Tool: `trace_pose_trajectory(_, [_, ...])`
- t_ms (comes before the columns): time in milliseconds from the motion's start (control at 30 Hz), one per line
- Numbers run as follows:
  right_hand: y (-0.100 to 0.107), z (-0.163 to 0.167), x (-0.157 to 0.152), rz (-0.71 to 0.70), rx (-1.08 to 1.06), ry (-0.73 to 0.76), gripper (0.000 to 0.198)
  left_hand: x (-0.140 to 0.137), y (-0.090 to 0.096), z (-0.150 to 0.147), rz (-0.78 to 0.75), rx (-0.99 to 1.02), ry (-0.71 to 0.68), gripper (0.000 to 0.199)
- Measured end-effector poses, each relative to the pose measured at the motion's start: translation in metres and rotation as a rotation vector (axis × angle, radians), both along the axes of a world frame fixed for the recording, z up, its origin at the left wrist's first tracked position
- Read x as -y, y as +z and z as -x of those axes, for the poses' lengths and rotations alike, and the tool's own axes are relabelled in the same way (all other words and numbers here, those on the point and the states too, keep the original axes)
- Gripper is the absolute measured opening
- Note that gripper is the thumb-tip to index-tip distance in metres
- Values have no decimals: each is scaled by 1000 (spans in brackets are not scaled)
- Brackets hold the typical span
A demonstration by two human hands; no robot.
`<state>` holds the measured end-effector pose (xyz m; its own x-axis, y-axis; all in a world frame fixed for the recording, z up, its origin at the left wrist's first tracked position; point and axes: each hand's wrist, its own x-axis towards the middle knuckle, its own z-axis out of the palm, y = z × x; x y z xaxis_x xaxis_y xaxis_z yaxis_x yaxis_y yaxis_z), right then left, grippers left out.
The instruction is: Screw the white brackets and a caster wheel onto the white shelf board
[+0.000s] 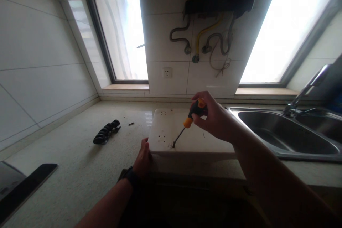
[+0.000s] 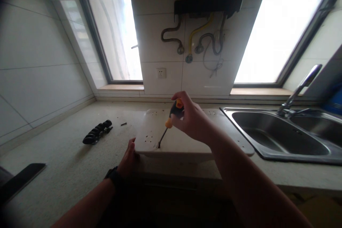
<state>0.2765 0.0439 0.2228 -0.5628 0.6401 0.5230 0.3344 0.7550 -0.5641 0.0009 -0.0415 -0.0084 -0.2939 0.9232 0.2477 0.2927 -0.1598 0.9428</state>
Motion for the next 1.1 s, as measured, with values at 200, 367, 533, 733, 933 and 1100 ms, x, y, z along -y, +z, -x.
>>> trace_pose_trajectory(200, [8, 25, 8, -122, 77, 136, 39, 1, -3, 1, 3, 39, -15, 58])
trace_pose_trajectory(367, [7, 38, 7, -75, 84, 191, 48, -1, -1, 3, 14, 43, -30, 58])
trace_pose_trajectory(533, [3, 44, 1, 4, 71, 316, 62, 0, 2, 1, 18, 33, -28, 61])
trace_pose_trajectory(733, [-3, 50, -7, 21, 8, 265, 53, 3, 4, 1, 27, 55, -37, 61])
trace_pose_trajectory(933, [-1, 48, -6, -127, 80, 107, 47, 0, 2, 3, 20, 70, -37, 62])
trace_pose_trajectory(1100, [7, 46, -9, 74, 102, 301, 55, -1, 1, 3, 18, 88, -53, 60])
